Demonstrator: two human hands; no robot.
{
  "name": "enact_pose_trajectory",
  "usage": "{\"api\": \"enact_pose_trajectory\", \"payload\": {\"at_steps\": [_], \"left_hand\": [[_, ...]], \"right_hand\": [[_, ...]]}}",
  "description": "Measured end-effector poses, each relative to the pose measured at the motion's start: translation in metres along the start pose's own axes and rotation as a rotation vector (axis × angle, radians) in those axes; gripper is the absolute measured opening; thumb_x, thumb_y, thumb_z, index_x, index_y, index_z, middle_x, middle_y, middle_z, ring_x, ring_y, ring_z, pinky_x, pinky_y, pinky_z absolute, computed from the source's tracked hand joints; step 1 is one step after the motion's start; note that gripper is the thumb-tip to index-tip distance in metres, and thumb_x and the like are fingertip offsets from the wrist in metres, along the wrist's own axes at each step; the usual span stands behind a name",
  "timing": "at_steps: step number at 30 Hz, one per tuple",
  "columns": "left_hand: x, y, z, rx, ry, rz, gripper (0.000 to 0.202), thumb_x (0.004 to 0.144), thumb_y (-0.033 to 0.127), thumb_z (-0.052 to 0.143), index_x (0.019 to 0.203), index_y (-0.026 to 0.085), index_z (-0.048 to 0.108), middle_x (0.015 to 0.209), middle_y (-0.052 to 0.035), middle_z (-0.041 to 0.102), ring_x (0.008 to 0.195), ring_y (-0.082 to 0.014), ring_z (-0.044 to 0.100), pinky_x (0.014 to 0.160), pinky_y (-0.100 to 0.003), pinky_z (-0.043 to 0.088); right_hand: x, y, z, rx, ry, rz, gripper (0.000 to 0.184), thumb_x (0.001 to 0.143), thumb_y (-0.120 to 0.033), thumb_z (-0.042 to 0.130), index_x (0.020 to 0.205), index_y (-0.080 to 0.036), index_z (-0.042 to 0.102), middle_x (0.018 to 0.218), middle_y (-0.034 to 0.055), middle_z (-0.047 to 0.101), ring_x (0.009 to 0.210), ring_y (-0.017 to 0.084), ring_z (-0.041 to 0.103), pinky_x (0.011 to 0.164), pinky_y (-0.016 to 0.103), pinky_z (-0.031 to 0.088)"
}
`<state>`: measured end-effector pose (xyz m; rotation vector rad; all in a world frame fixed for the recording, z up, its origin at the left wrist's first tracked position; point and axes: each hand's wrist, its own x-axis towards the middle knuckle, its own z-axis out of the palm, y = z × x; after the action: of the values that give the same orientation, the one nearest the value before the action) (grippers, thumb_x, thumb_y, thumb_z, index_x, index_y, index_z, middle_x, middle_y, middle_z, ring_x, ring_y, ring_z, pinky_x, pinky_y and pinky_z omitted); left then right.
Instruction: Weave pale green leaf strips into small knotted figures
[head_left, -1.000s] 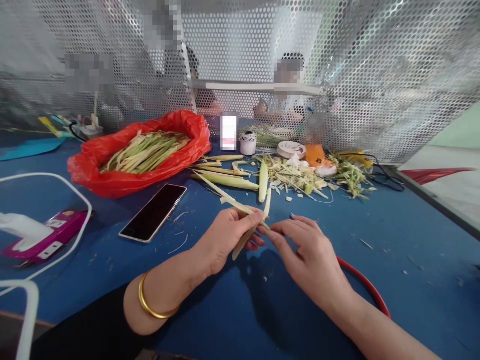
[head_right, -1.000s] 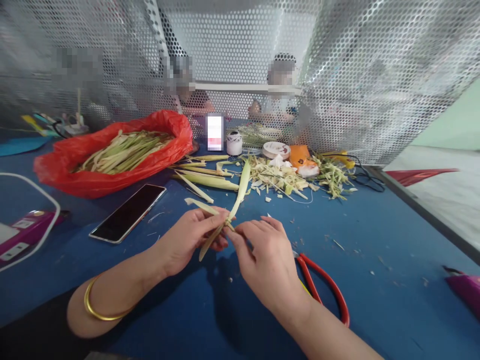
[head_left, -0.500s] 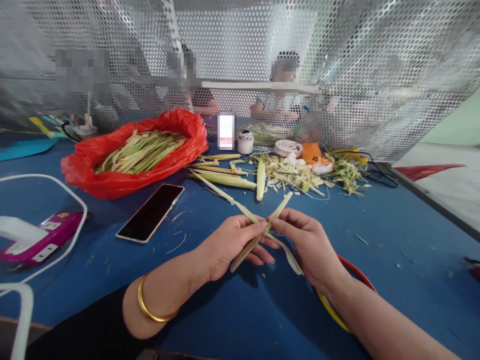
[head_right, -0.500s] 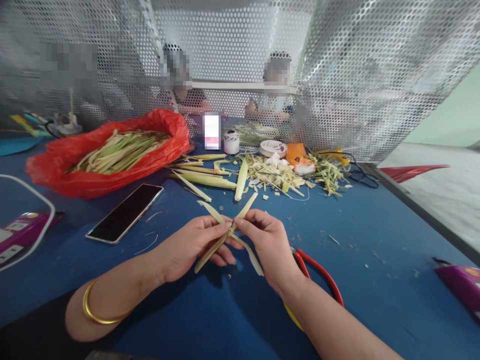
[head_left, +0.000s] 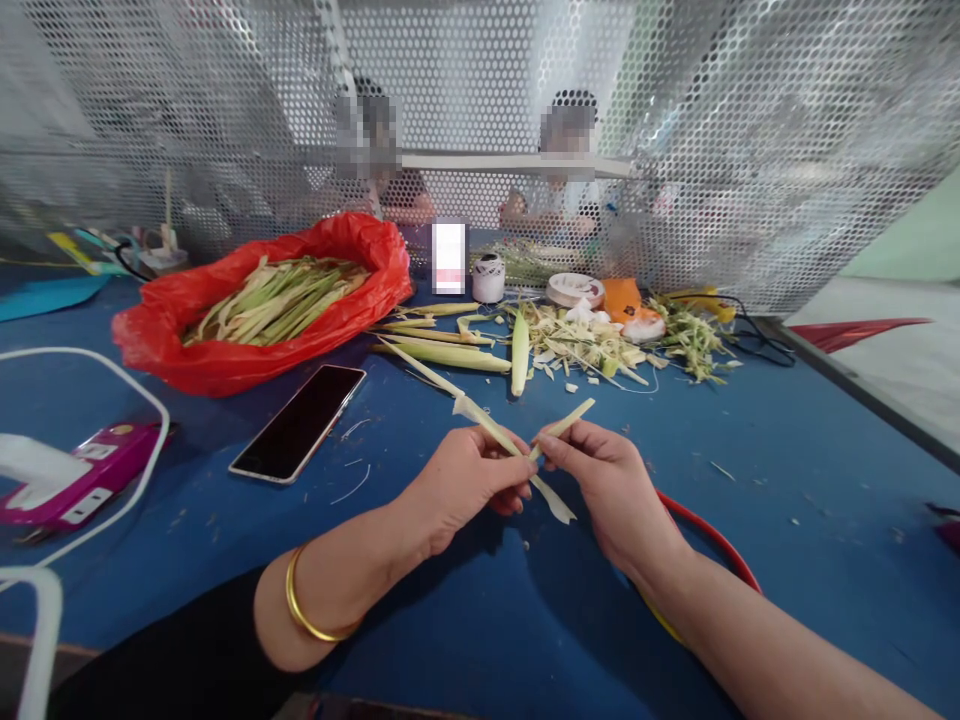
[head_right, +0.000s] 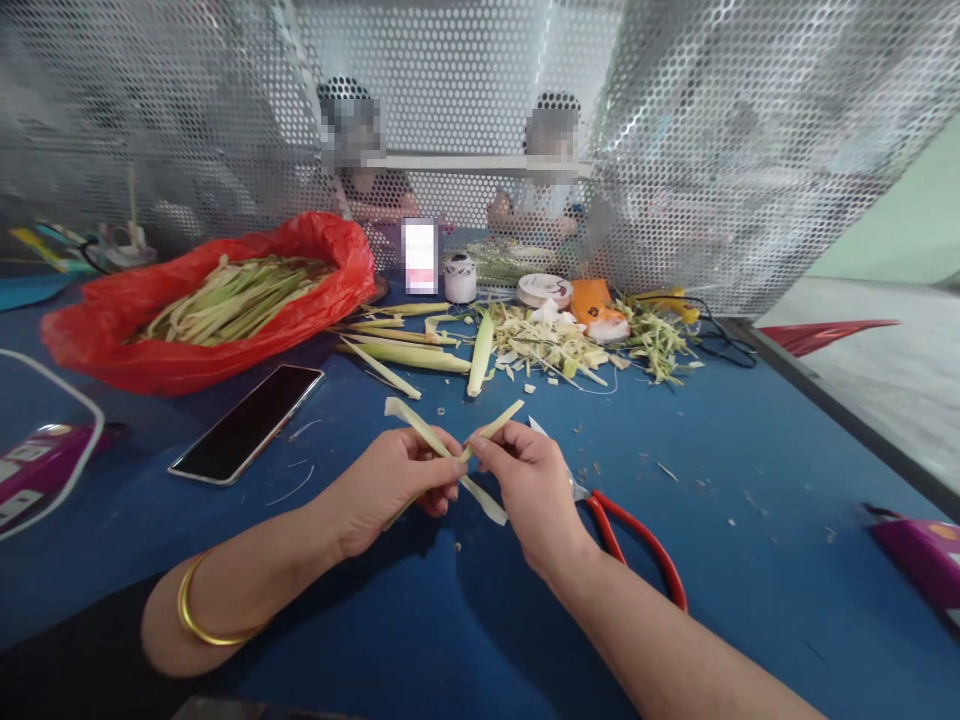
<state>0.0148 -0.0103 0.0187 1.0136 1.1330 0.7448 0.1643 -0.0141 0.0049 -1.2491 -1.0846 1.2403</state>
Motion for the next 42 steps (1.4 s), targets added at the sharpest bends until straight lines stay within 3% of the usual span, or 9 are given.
{"api": "enact_pose_trajectory", "payload": {"at_steps": [7, 16, 18, 21, 24, 27, 31, 39, 42], "left_hand": [[0.0, 0.004, 0.0, -0.019, -0.006, -0.018, 0.013, 0.07, 0.015, 0.072, 0.076, 0.015, 0.061, 0.054, 0.002, 0.061, 0.048, -0.0089, 0.056, 0.05, -0.02, 0.049], [-0.001, 0.003, -0.005, -0.059, -0.087, -0.059, 0.02, 0.071, 0.022, 0.076, 0.077, 0.015, 0.058, 0.056, 0.0017, 0.062, 0.048, -0.0079, 0.056, 0.049, -0.018, 0.047], [-0.002, 0.004, -0.004, -0.078, -0.086, -0.072, 0.022, 0.07, 0.025, 0.078, 0.079, 0.014, 0.061, 0.058, 0.0016, 0.062, 0.048, -0.0081, 0.056, 0.049, -0.018, 0.048], [-0.002, 0.004, -0.002, -0.083, -0.107, -0.08, 0.024, 0.073, 0.034, 0.075, 0.076, 0.013, 0.064, 0.062, -0.0001, 0.063, 0.048, -0.0077, 0.056, 0.049, -0.019, 0.049], [-0.003, 0.003, -0.001, -0.026, -0.141, -0.055, 0.025, 0.078, 0.035, 0.07, 0.07, 0.012, 0.065, 0.062, -0.0007, 0.064, 0.047, -0.0072, 0.056, 0.049, -0.019, 0.049], [-0.004, 0.001, 0.0, 0.046, -0.162, -0.057, 0.014, 0.078, 0.026, 0.066, 0.076, 0.013, 0.069, 0.06, 0.0005, 0.064, 0.045, -0.0076, 0.057, 0.048, -0.019, 0.048], [-0.007, 0.001, 0.003, 0.078, -0.141, -0.096, 0.011, 0.076, 0.021, 0.064, 0.069, 0.013, 0.068, 0.051, 0.0022, 0.06, 0.043, -0.0075, 0.055, 0.05, -0.02, 0.049], [-0.005, -0.002, 0.002, 0.082, -0.169, -0.079, 0.011, 0.071, 0.022, 0.07, 0.066, 0.013, 0.068, 0.053, 0.0, 0.063, 0.049, -0.01, 0.059, 0.055, -0.022, 0.052], [-0.004, -0.001, 0.002, -0.004, -0.13, -0.097, 0.015, 0.071, 0.027, 0.074, 0.068, 0.013, 0.069, 0.057, -0.0011, 0.065, 0.049, -0.01, 0.06, 0.058, -0.023, 0.052]], "right_hand": [[0.001, 0.003, 0.002, 0.084, 0.056, 0.044, 0.021, 0.063, -0.035, 0.076, 0.058, -0.018, 0.065, 0.061, 0.0001, 0.06, 0.063, 0.014, 0.05, 0.063, 0.029, 0.04], [0.004, 0.002, -0.001, 0.023, 0.042, 0.059, 0.025, 0.067, -0.039, 0.073, 0.064, -0.016, 0.066, 0.059, -0.0008, 0.056, 0.058, 0.013, 0.048, 0.059, 0.029, 0.039], [0.007, 0.001, -0.006, -0.089, 0.077, -0.05, 0.023, 0.072, -0.039, 0.069, 0.078, -0.016, 0.069, 0.07, 0.0018, 0.061, 0.066, 0.016, 0.053, 0.065, 0.031, 0.043], [0.009, -0.004, -0.013, -0.382, 0.209, -0.397, 0.03, 0.079, -0.034, 0.064, 0.105, -0.021, 0.067, 0.099, 0.0072, 0.066, 0.091, 0.022, 0.059, 0.081, 0.038, 0.045], [0.006, -0.012, -0.015, -0.634, 0.039, -0.563, 0.016, 0.085, -0.033, 0.059, 0.089, -0.024, 0.072, 0.098, 0.0064, 0.068, 0.096, 0.023, 0.06, 0.087, 0.039, 0.043], [0.001, -0.017, -0.011, -0.599, -0.167, -0.363, 0.019, 0.082, -0.034, 0.061, 0.07, -0.022, 0.069, 0.078, 0.0024, 0.067, 0.077, 0.019, 0.061, 0.074, 0.033, 0.045], [-0.003, -0.017, -0.007, -0.433, -0.142, -0.145, 0.015, 0.073, -0.032, 0.066, 0.064, -0.02, 0.063, 0.063, -0.0024, 0.059, 0.065, 0.015, 0.053, 0.061, 0.027, 0.041], [-0.002, -0.006, -0.002, -0.351, -0.102, -0.138, 0.019, 0.074, -0.03, 0.066, 0.06, -0.02, 0.057, 0.058, -0.0043, 0.054, 0.058, 0.013, 0.049, 0.057, 0.026, 0.038], [0.002, -0.009, -0.008, -0.431, -0.044, -0.271, 0.014, 0.082, -0.032, 0.06, 0.075, -0.02, 0.066, 0.075, 0.0003, 0.065, 0.071, 0.017, 0.058, 0.065, 0.029, 0.043]]}}
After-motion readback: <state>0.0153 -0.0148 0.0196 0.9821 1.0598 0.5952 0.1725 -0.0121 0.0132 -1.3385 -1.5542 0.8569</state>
